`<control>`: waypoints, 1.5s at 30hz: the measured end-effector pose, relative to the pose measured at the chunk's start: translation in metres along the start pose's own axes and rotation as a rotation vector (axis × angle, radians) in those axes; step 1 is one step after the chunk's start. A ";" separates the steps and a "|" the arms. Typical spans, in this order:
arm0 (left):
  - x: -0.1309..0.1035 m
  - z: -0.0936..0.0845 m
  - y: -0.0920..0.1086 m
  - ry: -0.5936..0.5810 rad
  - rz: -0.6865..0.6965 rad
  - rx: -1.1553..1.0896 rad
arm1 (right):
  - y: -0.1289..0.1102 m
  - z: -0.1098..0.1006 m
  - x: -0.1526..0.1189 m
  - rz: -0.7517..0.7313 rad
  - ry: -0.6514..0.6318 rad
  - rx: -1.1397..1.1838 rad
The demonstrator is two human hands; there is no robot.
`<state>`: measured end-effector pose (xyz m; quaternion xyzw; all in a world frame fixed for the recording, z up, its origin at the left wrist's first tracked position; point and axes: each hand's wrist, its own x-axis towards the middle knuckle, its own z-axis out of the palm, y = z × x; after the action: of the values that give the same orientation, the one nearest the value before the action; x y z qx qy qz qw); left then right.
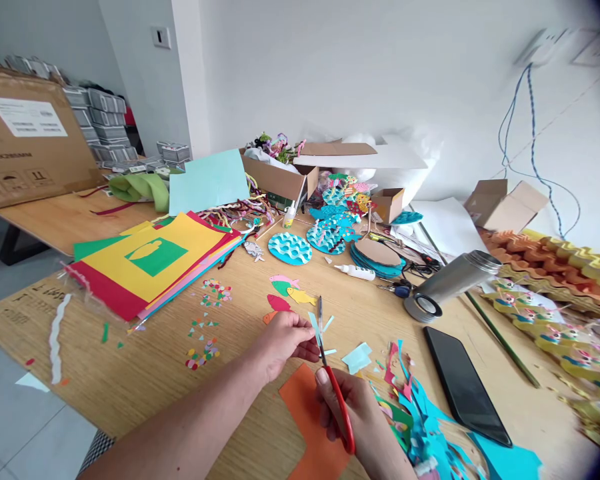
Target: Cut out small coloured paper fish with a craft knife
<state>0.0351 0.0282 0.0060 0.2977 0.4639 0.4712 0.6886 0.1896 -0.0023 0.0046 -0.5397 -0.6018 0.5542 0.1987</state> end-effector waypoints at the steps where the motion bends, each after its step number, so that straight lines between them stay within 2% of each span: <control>1: 0.000 0.000 0.000 -0.002 -0.001 0.000 | 0.000 0.000 0.000 -0.003 0.001 0.002; 45: 0.001 0.003 0.000 0.017 -0.010 -0.007 | -0.007 0.000 -0.001 0.051 -0.032 -0.057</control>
<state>0.0373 0.0290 0.0072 0.2889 0.4698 0.4717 0.6879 0.1869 -0.0019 0.0115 -0.5513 -0.6066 0.5501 0.1596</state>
